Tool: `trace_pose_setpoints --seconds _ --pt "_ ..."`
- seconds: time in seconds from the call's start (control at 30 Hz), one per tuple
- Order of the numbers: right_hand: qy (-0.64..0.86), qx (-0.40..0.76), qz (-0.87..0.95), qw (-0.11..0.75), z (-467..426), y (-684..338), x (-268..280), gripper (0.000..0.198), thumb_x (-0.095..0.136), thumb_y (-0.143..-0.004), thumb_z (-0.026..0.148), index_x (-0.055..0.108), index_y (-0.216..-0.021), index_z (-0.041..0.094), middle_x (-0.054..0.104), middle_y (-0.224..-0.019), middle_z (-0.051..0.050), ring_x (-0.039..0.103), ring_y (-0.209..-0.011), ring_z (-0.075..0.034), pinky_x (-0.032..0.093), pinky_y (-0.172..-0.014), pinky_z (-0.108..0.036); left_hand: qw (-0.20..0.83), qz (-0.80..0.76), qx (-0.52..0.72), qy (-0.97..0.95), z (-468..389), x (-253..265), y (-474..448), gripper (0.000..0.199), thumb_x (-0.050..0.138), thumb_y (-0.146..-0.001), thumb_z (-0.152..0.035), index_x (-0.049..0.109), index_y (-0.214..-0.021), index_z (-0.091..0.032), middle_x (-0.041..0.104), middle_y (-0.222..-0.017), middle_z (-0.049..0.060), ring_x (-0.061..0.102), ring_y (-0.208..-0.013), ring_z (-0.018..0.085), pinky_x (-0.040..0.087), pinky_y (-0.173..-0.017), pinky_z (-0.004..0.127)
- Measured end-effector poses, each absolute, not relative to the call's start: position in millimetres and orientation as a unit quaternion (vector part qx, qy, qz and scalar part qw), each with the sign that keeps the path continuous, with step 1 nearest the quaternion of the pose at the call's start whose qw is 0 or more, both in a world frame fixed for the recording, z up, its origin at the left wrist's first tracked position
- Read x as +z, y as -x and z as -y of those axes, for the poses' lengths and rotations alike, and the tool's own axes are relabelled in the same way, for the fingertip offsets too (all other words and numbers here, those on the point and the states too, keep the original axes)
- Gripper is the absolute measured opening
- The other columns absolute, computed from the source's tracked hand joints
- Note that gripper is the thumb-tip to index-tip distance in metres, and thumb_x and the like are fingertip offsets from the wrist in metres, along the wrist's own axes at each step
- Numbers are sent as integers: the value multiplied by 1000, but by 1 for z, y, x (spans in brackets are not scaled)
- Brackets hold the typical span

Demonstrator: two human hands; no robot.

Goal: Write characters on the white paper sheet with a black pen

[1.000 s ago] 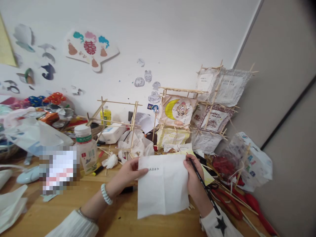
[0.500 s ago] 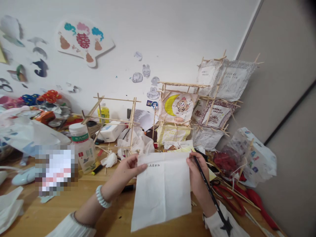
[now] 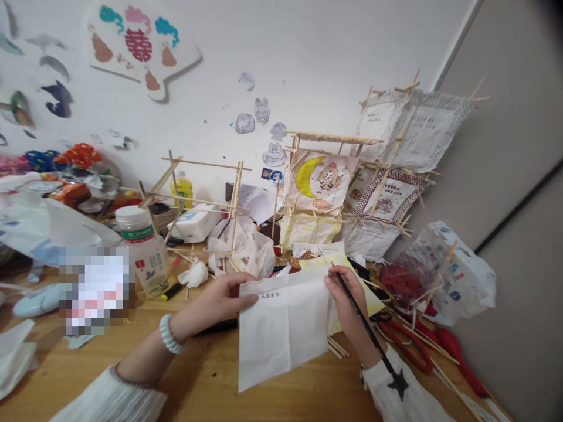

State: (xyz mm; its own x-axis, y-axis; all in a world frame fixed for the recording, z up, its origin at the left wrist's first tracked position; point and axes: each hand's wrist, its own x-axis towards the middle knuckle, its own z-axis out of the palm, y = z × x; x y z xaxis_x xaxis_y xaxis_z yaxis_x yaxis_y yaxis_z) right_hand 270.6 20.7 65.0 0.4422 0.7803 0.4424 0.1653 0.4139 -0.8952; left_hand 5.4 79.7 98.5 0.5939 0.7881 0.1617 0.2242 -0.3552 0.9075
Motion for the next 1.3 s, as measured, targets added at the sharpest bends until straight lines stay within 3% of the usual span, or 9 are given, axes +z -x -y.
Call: trace_pose_setpoints --seconds 0.27,0.37,0.47,0.6,0.87,1.03,1.13,1.23,1.3 --pt "499 191 469 703 -19 -271 65 20 68 -73 32 60 -86 20 57 -77 0 51 -69 -16 41 -64 -27 466 -353 334 -740 -79 100 -6 33 69 -68 -44 53 -62 -16 47 -61 -3 47 -60 13 36 -52 22" --pt "490 209 463 708 -19 -272 65 22 70 -70 32 60 -86 20 57 -76 0 50 -68 -16 40 -62 -26 586 -329 288 -682 -76 100 -2 34 74 -65 -42 59 -80 -16 56 -70 -1 53 -61 14 42 -52 23" --pt "471 297 463 690 -15 -269 69 23 70 -68 31 60 -86 20 57 -78 0 53 -71 -17 41 -63 -26 708 -292 182 -616 -74 99 5 55 80 -61 -40 56 -107 -19 63 -80 1 57 -54 13 43 -44 21" --pt "490 409 482 600 -7 -261 77 18 68 -68 27 63 -85 21 62 -84 -1 56 -79 -19 43 -66 -26 743 -246 66 -619 -73 96 5 50 70 -73 -50 56 -108 -18 67 -77 4 60 -49 14 42 -43 21" --pt "534 278 589 539 -17 -248 60 12 65 -66 22 65 -78 20 60 -71 -1 55 -68 -19 43 -64 -30 564 -306 164 -749 -70 70 -27 37 62 -74 -51 64 -82 -15 62 -73 2 54 -62 15 39 -52 22" --pt "519 187 637 538 -5 -244 70 20 57 -80 34 59 -67 20 55 -67 -1 51 -66 -18 40 -63 -29 367 -336 148 -855 -67 62 -34 13 57 -70 -26 56 -63 -16 51 -58 -3 43 -54 13 27 -48 23" --pt "475 273 662 512 3 -237 69 39 43 -89 43 55 -60 20 45 -56 2 46 -57 -15 39 -60 -28 306 -295 167 -890 -66 56 -37 7 50 -66 -15 57 -63 -17 54 -60 -2 44 -55 13 27 -51 23" --pt "433 415 662 449 4 -226 59 27 47 -88 45 60 -88 21 50 -57 3 47 -54 -14 39 -56 -26 276 -277 168 -905 -68 48 -40 9 50 -63 -12 58 -64 -17 56 -61 -1 45 -55 13 27 -51 23" --pt "418 436 666 437 3 -219 52 23 58 -81 44 58 -83 21 54 -63 2 49 -57 -14 38 -55 -25 259 -283 171 -907 -70 43 -41 8 52 -64 -13 58 -64 -17 58 -63 0 46 -56 13 27 -52 23"
